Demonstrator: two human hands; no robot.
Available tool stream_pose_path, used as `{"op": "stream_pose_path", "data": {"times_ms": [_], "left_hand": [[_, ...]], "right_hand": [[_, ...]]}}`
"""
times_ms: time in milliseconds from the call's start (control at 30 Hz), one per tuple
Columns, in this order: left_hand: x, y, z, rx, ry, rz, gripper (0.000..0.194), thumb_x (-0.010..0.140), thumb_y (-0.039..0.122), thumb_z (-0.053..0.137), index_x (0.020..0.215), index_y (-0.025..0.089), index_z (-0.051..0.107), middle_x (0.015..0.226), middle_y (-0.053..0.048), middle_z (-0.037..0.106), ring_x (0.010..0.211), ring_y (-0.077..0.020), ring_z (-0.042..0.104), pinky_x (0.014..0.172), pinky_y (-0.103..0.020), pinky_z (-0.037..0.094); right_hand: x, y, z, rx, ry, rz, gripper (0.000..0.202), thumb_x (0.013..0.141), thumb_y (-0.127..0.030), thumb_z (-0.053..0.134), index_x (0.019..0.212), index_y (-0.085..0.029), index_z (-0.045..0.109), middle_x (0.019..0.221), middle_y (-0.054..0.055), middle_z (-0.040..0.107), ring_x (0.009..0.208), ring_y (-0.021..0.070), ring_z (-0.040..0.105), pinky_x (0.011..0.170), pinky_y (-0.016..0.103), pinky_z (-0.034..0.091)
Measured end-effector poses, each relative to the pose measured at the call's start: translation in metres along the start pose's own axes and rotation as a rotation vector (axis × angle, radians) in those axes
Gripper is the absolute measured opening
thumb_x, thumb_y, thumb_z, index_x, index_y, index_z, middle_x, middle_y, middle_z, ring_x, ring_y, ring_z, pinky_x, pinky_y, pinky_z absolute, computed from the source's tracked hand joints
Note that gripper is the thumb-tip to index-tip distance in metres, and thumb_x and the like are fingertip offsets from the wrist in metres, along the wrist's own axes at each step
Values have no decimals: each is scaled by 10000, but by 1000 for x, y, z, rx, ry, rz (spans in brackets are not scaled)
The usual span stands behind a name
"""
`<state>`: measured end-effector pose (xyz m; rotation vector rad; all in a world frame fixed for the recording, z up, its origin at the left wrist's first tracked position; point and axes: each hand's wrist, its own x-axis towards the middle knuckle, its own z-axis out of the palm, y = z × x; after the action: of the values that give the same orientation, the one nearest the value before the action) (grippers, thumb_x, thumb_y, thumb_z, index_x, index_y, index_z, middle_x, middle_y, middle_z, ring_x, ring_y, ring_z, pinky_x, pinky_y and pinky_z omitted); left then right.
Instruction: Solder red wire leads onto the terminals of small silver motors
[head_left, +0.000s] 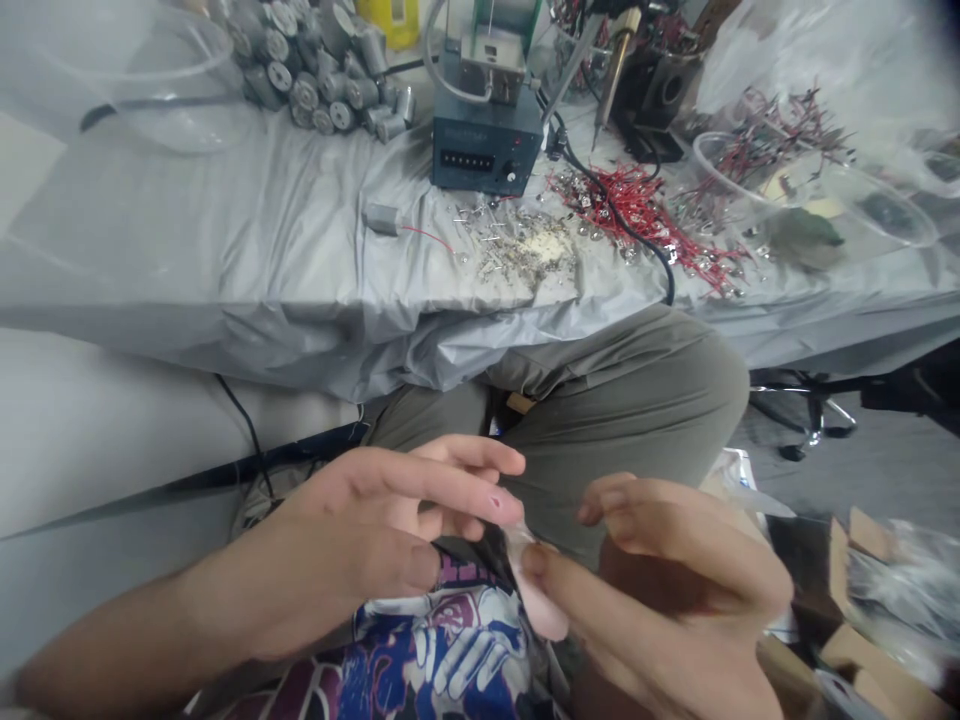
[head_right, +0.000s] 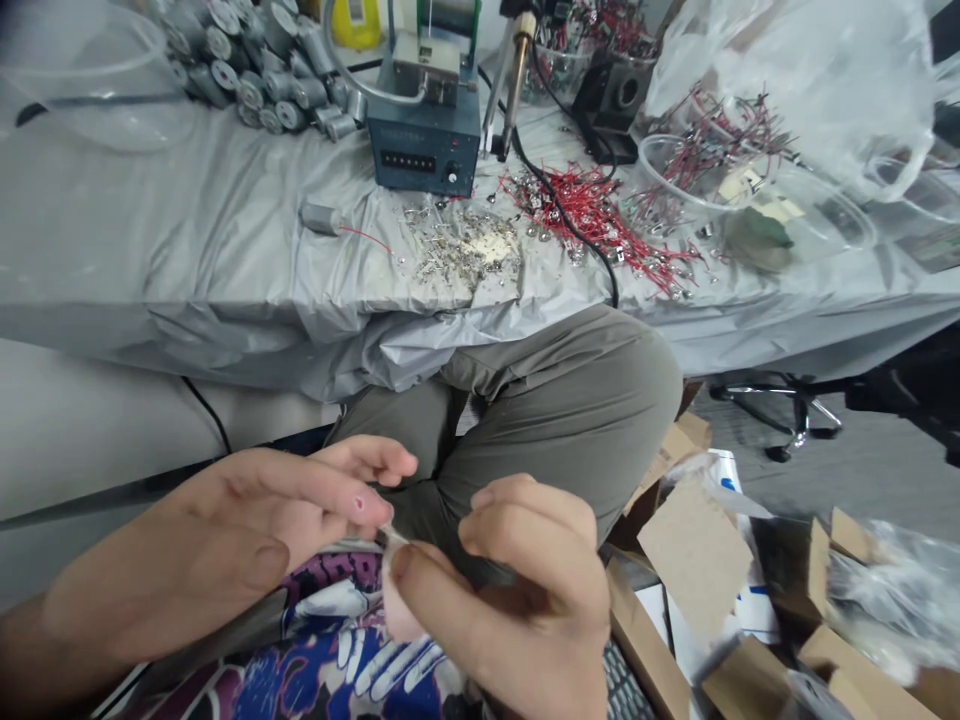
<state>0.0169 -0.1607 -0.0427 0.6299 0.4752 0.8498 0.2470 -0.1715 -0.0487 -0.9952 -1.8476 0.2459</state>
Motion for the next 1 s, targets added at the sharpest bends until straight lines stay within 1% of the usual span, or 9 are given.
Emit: {"op": "stream_pose_path", "data": {"times_ms": [133, 300, 433, 567, 700, 767, 867, 933, 1000], "left_hand": [[-2, -1, -1, -37, -5, -52, 294, 961, 239, 825, 1246, 291, 869, 1518, -86, 637, 1520, -280, 477, 1162, -350, 476], [-7, -4, -1, -59, -26, -98, 336, 961, 309, 821, 1295, 299, 850, 1561, -89, 595, 1509, -293, 465, 1155, -343, 452], [-9, -8, -3, -70, -84, -121, 365, 964, 358, 820, 1327, 320, 836, 1596, -88, 567, 1492, -316, 473, 1185, -394, 442], [-7, -13, -3, -49, -89, -103, 334, 925, 339, 851, 1259, 343, 867, 1551, -78, 619, 1459, -324, 524, 1139, -388, 488], [-5, -12, -5, -30, -86, -115, 261, 888, 354, 868, 1146, 341, 907, 1512, -73, 662, 1497, -357, 508, 1220, -463, 456], [-4, -9, -7, 24, -80, -131, 192, 906, 373, 856, 1072, 307, 925, 1458, -113, 697, 1526, -378, 479, 1267, -508, 411], [-5, -4, -9, 178, -93, -109, 170, 964, 332, 816, 1099, 322, 919, 1463, -112, 686, 1498, -350, 522, 1235, -475, 457], [-10, -2, -8, 363, -86, -31, 216, 1002, 282, 771, 1160, 350, 902, 1526, -79, 635, 1446, -318, 578, 1202, -425, 497], [-16, -1, -5, 599, -37, 97, 296, 1025, 219, 730, 1228, 381, 872, 1574, -48, 593, 1416, -300, 606, 1195, -400, 513]], "right_hand": [[-2, 14, 2, 37, 169, 6, 284, 819, 15, 906, 712, -224, 795, 1033, 19, 583, 935, 176, 631, 666, 353, 608], [-1, 31, 1, 154, 188, -107, 263, 841, 34, 874, 704, -173, 788, 1015, 44, 548, 947, 188, 623, 650, 359, 600], [4, 35, 0, 290, 161, -85, 274, 991, -135, 805, 722, -181, 776, 1003, 51, 493, 938, 193, 588, 626, 357, 595], [9, 37, 0, 374, 133, -72, 344, 1048, -207, 744, 707, -169, 736, 991, 54, 454, 931, 194, 564, 576, 340, 557], [13, 45, -3, 454, 126, -80, 358, 1041, -163, 729, 684, -175, 706, 982, 61, 432, 913, 194, 557, 511, 327, 533], [14, 48, -6, 483, 117, -103, 331, 1010, -138, 762, 687, -185, 710, 983, 64, 433, 913, 194, 563, 488, 313, 534], [14, 45, -8, 519, 107, -74, 340, 1032, -155, 739, 694, -175, 706, 991, 70, 447, 944, 204, 574, 532, 334, 555], [14, 39, -8, 541, 61, -50, 318, 1051, -196, 725, 734, -170, 722, 1005, 71, 461, 946, 211, 573, 595, 372, 578], [12, 33, -7, 534, 19, -23, 275, 1054, -217, 722, 783, -179, 748, 1020, 72, 475, 941, 222, 572, 652, 412, 595]]}}
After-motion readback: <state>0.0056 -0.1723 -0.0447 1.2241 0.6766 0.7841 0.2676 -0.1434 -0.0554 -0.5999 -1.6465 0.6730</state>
